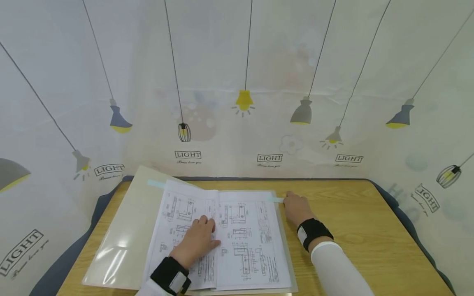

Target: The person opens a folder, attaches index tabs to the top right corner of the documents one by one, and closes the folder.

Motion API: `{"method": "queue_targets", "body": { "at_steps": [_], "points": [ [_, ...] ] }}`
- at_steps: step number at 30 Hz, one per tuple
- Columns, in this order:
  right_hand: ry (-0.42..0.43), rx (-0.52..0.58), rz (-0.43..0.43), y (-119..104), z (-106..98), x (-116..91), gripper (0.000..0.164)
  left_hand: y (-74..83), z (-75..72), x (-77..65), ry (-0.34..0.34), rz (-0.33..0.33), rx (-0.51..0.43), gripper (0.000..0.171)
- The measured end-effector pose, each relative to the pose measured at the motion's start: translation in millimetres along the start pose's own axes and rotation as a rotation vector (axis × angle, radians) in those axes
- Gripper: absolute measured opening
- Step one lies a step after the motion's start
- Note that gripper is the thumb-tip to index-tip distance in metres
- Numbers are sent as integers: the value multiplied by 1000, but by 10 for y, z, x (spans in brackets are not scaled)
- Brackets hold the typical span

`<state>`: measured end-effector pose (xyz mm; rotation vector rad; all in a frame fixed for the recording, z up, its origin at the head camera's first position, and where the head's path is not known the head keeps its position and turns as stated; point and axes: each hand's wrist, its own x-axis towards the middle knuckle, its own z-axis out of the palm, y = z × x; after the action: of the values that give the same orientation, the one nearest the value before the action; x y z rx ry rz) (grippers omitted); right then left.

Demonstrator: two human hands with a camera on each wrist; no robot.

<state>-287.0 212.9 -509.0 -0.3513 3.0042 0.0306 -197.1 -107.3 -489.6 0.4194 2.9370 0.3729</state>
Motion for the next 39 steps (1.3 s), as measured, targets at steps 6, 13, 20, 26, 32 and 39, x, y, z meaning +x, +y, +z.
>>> {"method": "queue_targets", "body": {
  "at_steps": [6,13,20,26,32,39],
  "points": [
    [0,3,5,-14,12,25,21,-75,58,30,-89,-40,-57,40],
    [12,33,12,-22,2,8,22,-126,84,60,-124,-36,-106,39],
    [52,222,53,19,28,-30,32,-134,96,60,-125,-45,-115,40],
    [16,575,131,102,-34,-73,44,-143,138,84,-123,-31,-108,40],
    [-136,856,201,125,-89,-220,22,-134,141,105,-136,-52,-99,41],
    [-409,749,177,76,-123,-416,22,-127,123,98,-148,-58,-94,41]
  ]
}}
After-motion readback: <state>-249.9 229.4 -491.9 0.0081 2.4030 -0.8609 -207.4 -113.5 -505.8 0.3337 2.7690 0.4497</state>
